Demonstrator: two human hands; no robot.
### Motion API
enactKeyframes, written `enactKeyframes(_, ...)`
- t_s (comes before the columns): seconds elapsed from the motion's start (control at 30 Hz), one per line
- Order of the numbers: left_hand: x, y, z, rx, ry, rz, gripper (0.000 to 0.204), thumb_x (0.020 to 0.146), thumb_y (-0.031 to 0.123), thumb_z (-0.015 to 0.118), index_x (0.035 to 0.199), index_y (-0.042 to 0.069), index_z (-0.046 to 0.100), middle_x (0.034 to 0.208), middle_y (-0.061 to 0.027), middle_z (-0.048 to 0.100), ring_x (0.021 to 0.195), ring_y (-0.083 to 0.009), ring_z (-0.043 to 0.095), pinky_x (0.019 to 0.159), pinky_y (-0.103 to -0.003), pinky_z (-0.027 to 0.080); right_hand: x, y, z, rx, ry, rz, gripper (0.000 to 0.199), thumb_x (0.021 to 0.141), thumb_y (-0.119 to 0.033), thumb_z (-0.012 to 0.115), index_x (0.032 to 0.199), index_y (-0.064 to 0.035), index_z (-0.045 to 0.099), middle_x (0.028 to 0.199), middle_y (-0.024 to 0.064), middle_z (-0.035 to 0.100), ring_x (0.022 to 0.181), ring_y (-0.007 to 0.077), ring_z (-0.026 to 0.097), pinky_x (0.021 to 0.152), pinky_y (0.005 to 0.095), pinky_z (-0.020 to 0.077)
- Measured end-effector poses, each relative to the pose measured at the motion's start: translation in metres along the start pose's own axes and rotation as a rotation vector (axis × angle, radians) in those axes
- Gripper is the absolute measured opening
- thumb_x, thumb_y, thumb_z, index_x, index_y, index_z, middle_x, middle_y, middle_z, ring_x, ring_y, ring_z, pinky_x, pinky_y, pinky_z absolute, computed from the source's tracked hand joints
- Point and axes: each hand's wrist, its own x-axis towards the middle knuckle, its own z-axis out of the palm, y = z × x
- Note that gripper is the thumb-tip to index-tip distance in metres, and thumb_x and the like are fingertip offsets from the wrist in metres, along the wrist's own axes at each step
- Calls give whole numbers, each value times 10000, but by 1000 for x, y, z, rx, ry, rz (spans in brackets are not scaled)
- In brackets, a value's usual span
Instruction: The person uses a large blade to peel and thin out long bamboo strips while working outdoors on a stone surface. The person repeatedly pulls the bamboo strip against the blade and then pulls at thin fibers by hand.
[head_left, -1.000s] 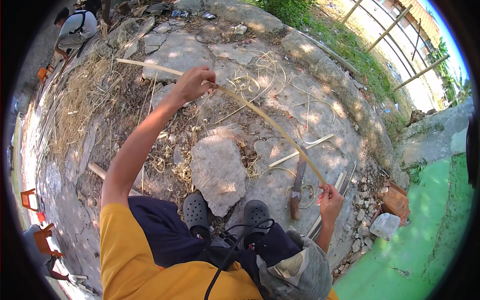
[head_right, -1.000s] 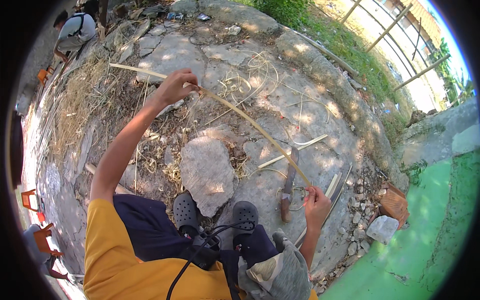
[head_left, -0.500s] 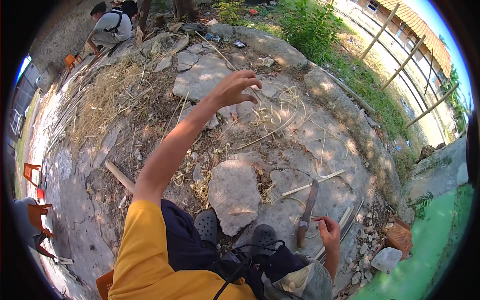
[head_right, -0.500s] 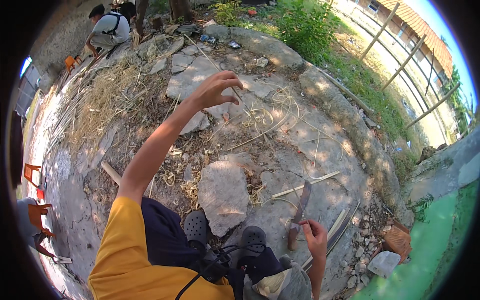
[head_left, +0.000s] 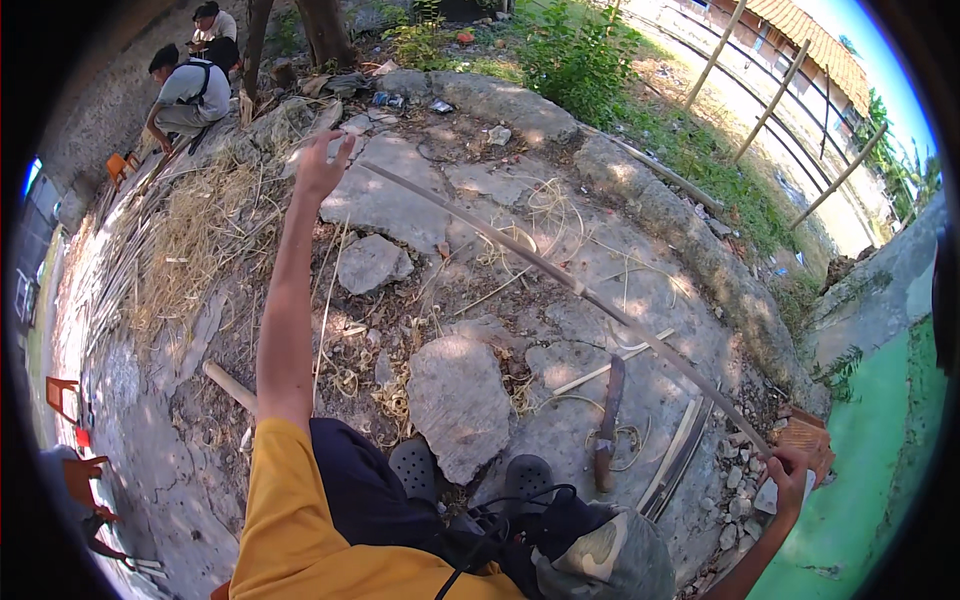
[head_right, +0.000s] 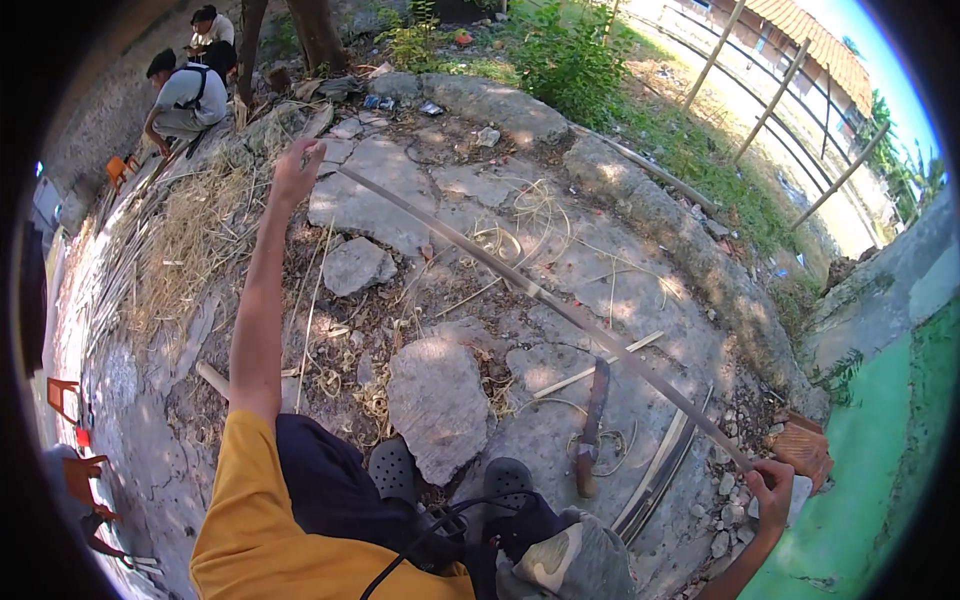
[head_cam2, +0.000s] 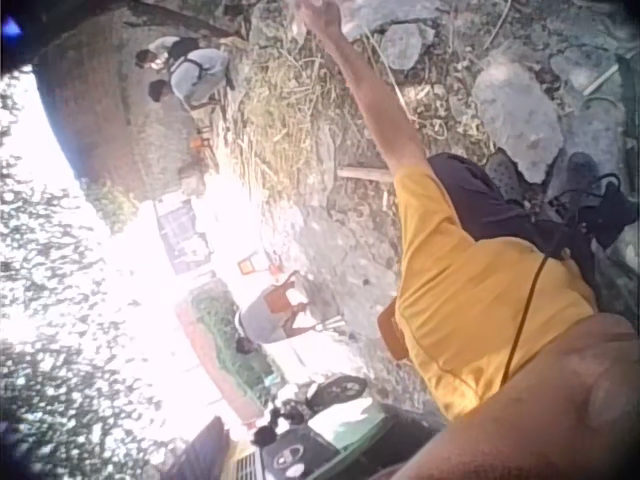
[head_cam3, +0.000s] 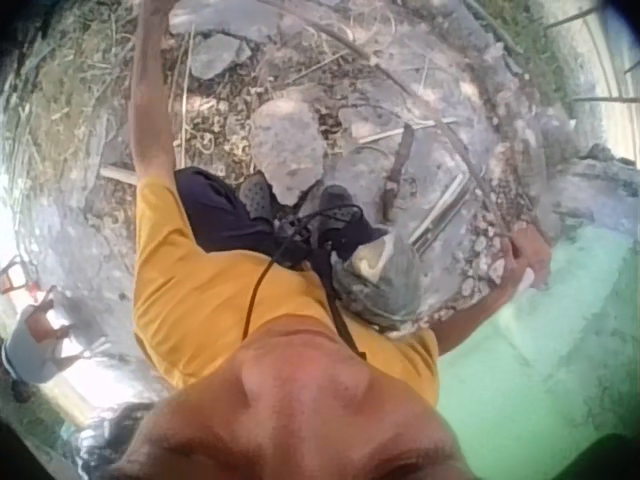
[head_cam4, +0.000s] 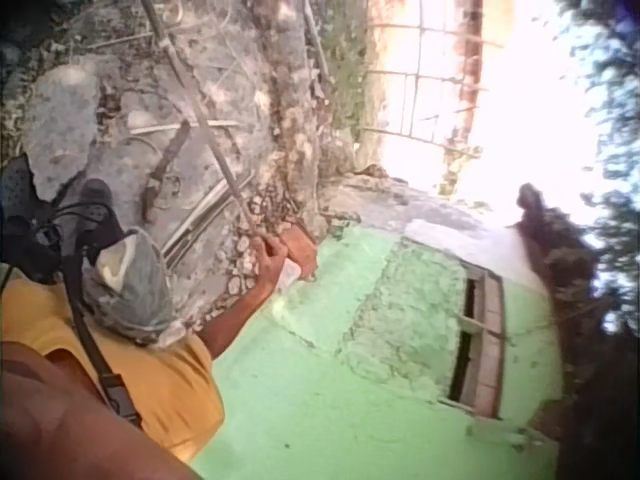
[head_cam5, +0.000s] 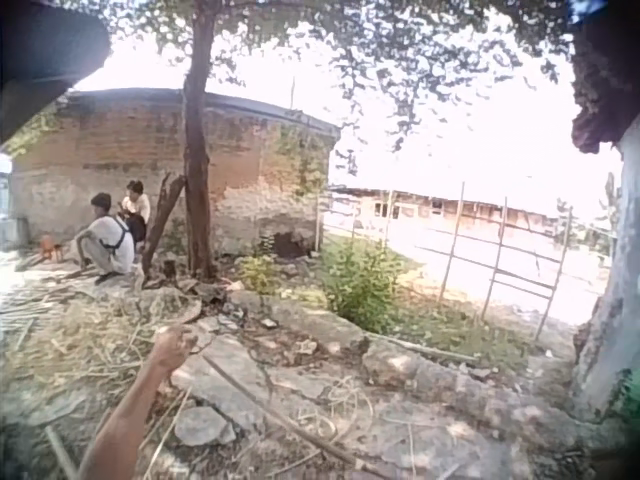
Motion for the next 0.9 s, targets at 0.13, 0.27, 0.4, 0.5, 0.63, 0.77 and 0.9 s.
enactKeyframes(0.13, -22, -7, 20, -14, -217, -22, 453, 967, 436, 682, 1221, 62, 653, 1233, -180, 692, 1219, -388, 617, 1047, -465, 476, -19, 23, -31, 27, 40, 33, 467, 919, -369, 776, 1159, -39, 548, 964, 106, 715, 820, 133, 641, 758, 252, 504)
enactKeyframes(0.27, -26, -18, 13, -41, 0, 110, 723, 885, 310, 797, 1457, 82, 417, 1426, -180, 553, 1300, -383, 559, 1070, -464, 469, -17, 29, -32, -31, 27, 14, 514, 921, -463, 753, 1143, -38, 568, 923, 48, 668, 754, 111, 561, 683, 240, 437)
enactKeyframes(0.4, -30, 22, 5, -78, 198, 199, 1055, 803, 286, 885, 1586, 139, 195, 1586, -154, 372, 1394, -386, 474, 1119, -478, 458, -24, 42, -34, 15, 63, -90, 421, 958, -429, 717, 1116, -61, 588, 848, 16, 635, 598, 37, 397, 537, 206, 317)
enactKeyframes(0.5, -28, 30, 5, -57, 143, 339, 1056, 800, 313, 886, 1590, 159, 203, 1588, -156, 368, 1403, -377, 462, 1149, -484, 445, -24, 50, -44, -78, 59, -137, 432, 959, -440, 713, 1109, -55, 587, 820, -1, 595, 594, 34, 387, 530, 211, 299)
enactKeyframes(0.63, -31, 23, 5, -79, -157, 291, 508, 928, 338, 759, 1351, 112, 593, 1317, -124, 657, 1214, -353, 625, 1007, -448, 512, -26, 41, -34, -121, 85, -153, 447, 962, -453, 706, 1090, -39, 597, 767, -31, 536, 580, 31, 369, 518, 219, 278)
enactKeyframes(0.77, -42, 20, 15, -55, -158, 296, 287, 953, 290, 730, 1137, 71, 719, 1155, -128, 738, 1089, -342, 689, 921, -441, 538, -25, 40, -35, -53, -5, -59, 476, 963, -470, 694, 1060, -8, 635, 673, -71, 460, 541, 26, 336, 492, 225, 248)
enactKeyframes(0.9, -52, 29, 16, 140, -134, 131, 334, 921, 394, 750, 1116, 124, 761, 1014, -104, 778, 950, -282, 746, 796, -406, 568, -22, 15, -7, 143, -55, 68, 431, 1039, -465, 583, 1085, -38, 623, 797, 39, 657, 529, 48, 399, 475, 226, 303)
